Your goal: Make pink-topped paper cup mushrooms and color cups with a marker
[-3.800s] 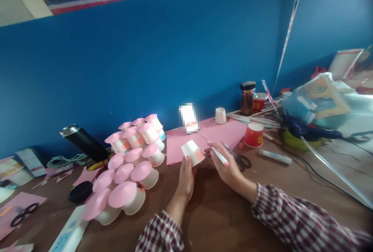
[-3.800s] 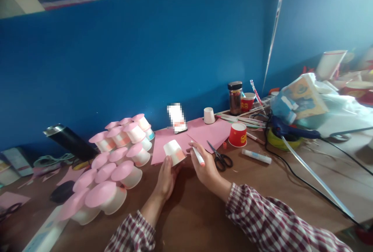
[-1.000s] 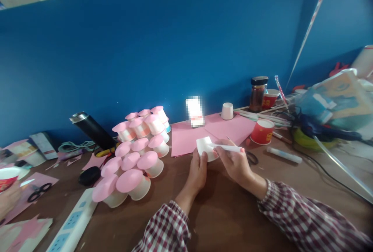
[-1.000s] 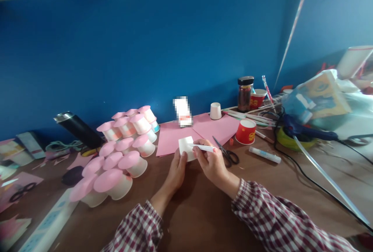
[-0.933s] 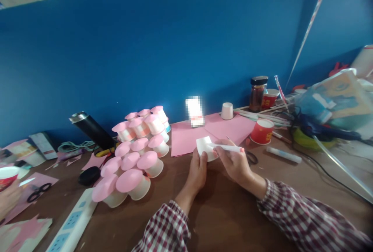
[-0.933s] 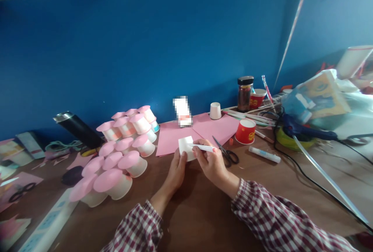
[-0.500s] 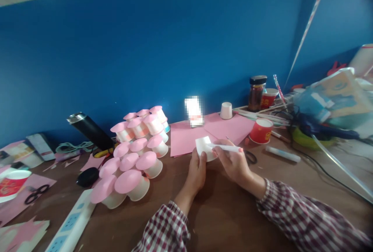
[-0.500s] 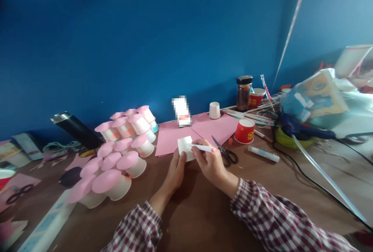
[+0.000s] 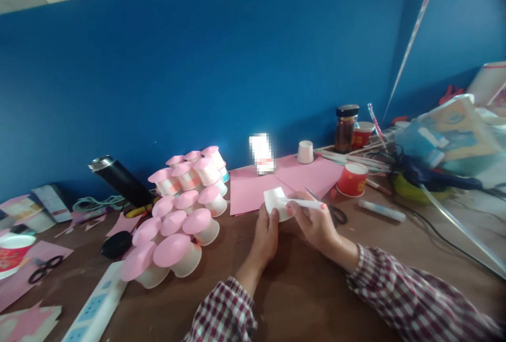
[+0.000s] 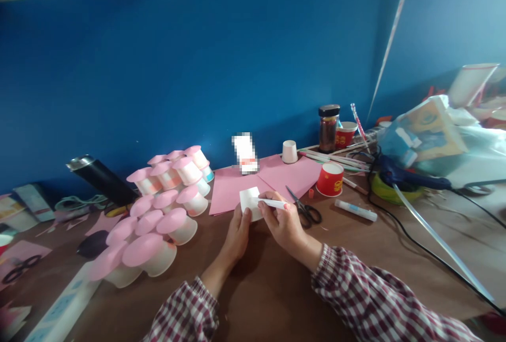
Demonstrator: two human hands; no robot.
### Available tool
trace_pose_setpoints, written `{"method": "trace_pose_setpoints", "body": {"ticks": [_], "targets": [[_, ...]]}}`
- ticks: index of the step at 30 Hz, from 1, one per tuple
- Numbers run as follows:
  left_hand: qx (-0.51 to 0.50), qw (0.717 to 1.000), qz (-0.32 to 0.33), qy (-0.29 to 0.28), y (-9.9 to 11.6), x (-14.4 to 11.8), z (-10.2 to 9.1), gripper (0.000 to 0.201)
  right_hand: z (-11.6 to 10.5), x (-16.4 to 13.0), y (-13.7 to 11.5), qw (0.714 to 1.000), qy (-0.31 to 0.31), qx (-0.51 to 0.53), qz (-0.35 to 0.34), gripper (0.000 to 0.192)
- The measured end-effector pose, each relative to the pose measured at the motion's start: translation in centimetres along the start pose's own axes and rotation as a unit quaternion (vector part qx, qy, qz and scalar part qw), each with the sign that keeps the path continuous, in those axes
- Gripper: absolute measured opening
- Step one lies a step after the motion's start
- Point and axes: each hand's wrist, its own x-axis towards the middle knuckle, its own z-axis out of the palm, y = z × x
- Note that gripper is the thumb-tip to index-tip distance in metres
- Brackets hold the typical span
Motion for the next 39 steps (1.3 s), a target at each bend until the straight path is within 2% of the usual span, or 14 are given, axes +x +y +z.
{"method": "trace_pose_setpoints", "body": {"ticks": [7,16,34,39], "targets": [[-0.001,1.0,0.002,0.0,0.21,-0.08,0.14,0.036,0.03,-0.17,0.13,0.999,0.016,0.031,0.019,0.016],[-0.001,1.0,-0.017,-0.002,0.11,-0.04,0.08,0.036,0.09,-0.14,0.12,0.999,0.009,0.025,0.021,0.014],[0.003,1.0,-0.026,0.001,0.37,-0.08,0.02,0.037,-0.2,0.16,-0.35,0.999,0.004,-0.03,-0.025,0.018],[0.011,1.0,-0.023,-0.001,0.38,-0.02,-0.03,0.037,-0.19,0.14,-0.38,0.999,0.001,-0.038,-0.02,0.017]]}}
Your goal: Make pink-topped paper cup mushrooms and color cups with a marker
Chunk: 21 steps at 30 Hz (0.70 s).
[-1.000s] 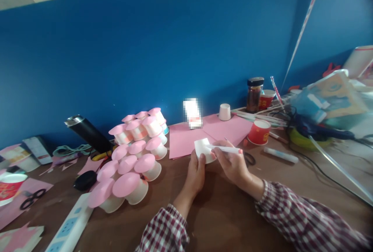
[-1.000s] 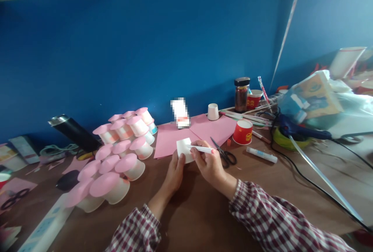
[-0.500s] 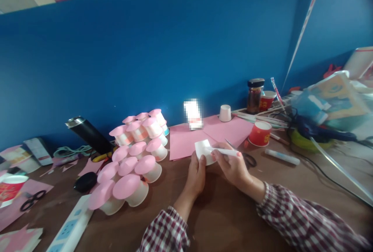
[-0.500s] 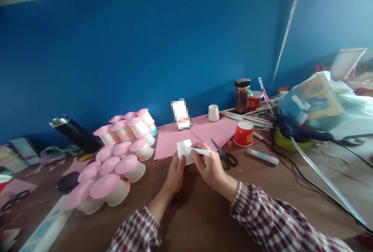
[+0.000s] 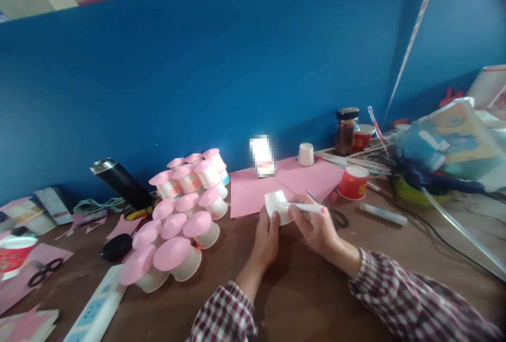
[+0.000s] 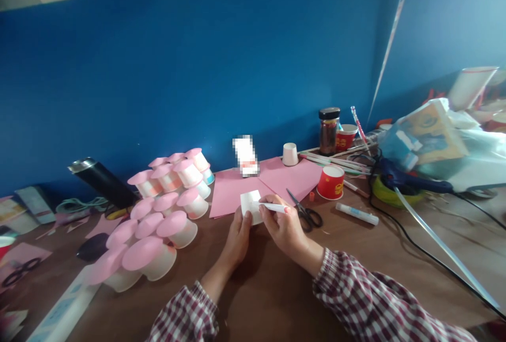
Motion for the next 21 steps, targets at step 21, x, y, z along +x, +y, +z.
{"method": "trace_pose_setpoints", "body": {"ticks": [21], "targets": [[-0.023,1.0,0.006,-0.004,0.21,-0.08,0.02,0.037,0.24,-0.32,0.42,0.999,-0.001,0.032,0.031,0.013]]}}
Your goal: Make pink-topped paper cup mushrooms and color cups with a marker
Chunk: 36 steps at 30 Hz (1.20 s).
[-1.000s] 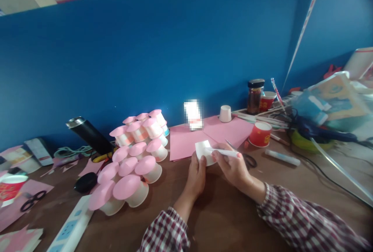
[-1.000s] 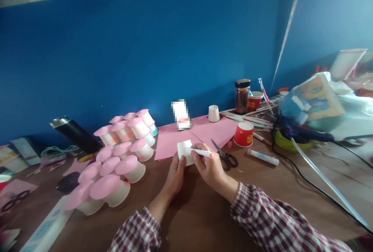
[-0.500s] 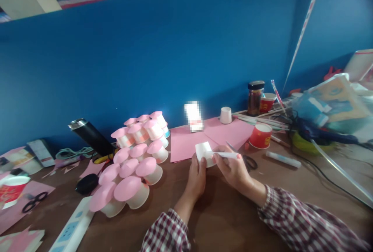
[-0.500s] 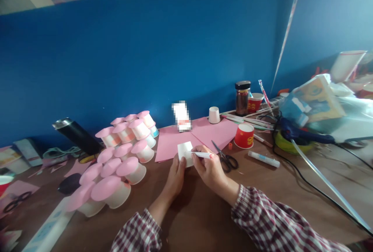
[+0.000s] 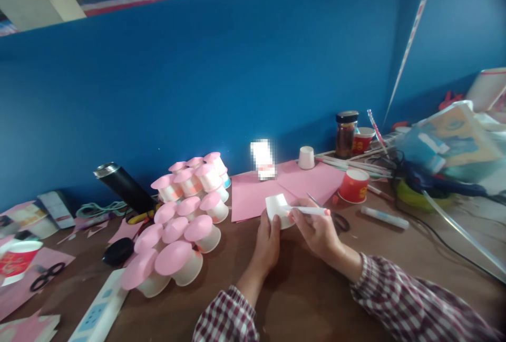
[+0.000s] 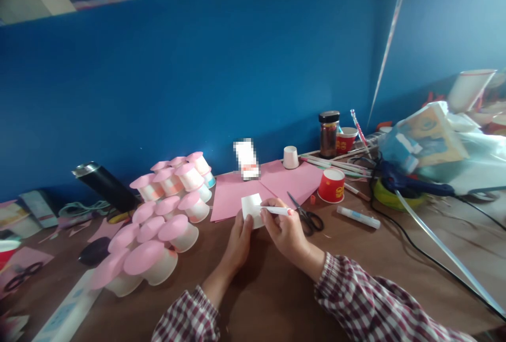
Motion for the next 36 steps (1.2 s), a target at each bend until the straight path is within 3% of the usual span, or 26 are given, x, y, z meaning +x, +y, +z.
{"method": "trace_pose_setpoints", "body": {"ticks": [14,21,36], "targets": [[0.012,1.0,-0.005,0.003,0.18,0.03,-0.06,0.036,-0.03,0.12,-0.06,1.0,-0.01,-0.007,-0.006,0.013],[0.01,1.0,0.004,0.001,0.27,0.05,-0.03,0.035,-0.24,0.26,-0.3,0.999,0.02,0.015,0.024,0.013],[0.007,1.0,-0.005,-0.006,0.33,0.01,-0.09,0.036,0.02,0.24,-0.1,0.999,0.0,0.025,0.031,0.014]]}}
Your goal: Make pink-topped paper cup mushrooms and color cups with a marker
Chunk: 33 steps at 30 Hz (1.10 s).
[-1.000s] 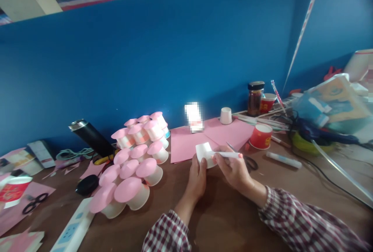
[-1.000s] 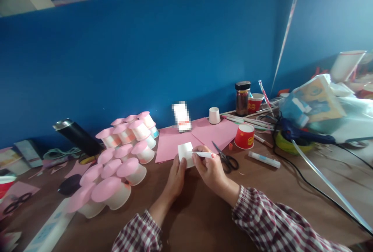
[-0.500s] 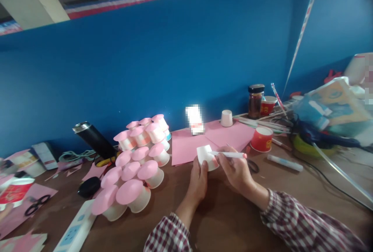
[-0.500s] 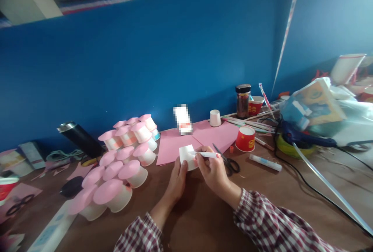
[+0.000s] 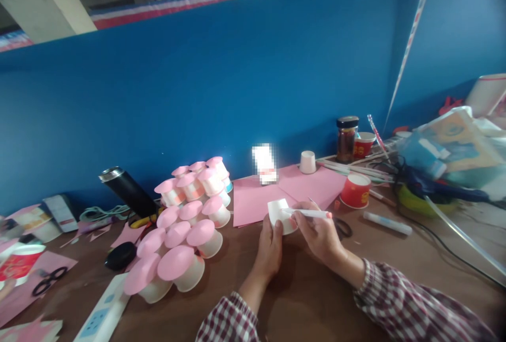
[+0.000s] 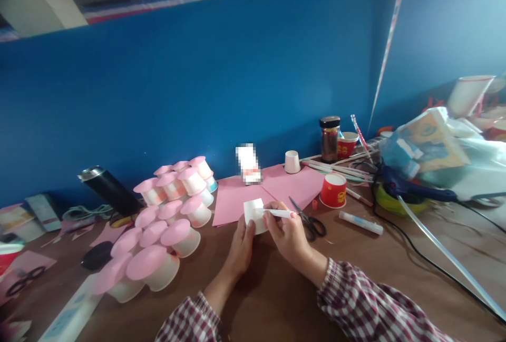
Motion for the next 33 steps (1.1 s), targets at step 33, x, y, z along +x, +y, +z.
{"method": "trace_pose_setpoints", "body": {"ticks": [33], "targets": [[-0.018,1.0,-0.01,0.011,0.15,-0.07,0.06,0.044,-0.41,0.23,0.04,0.999,-0.005,-0.042,-0.014,0.016]]}}
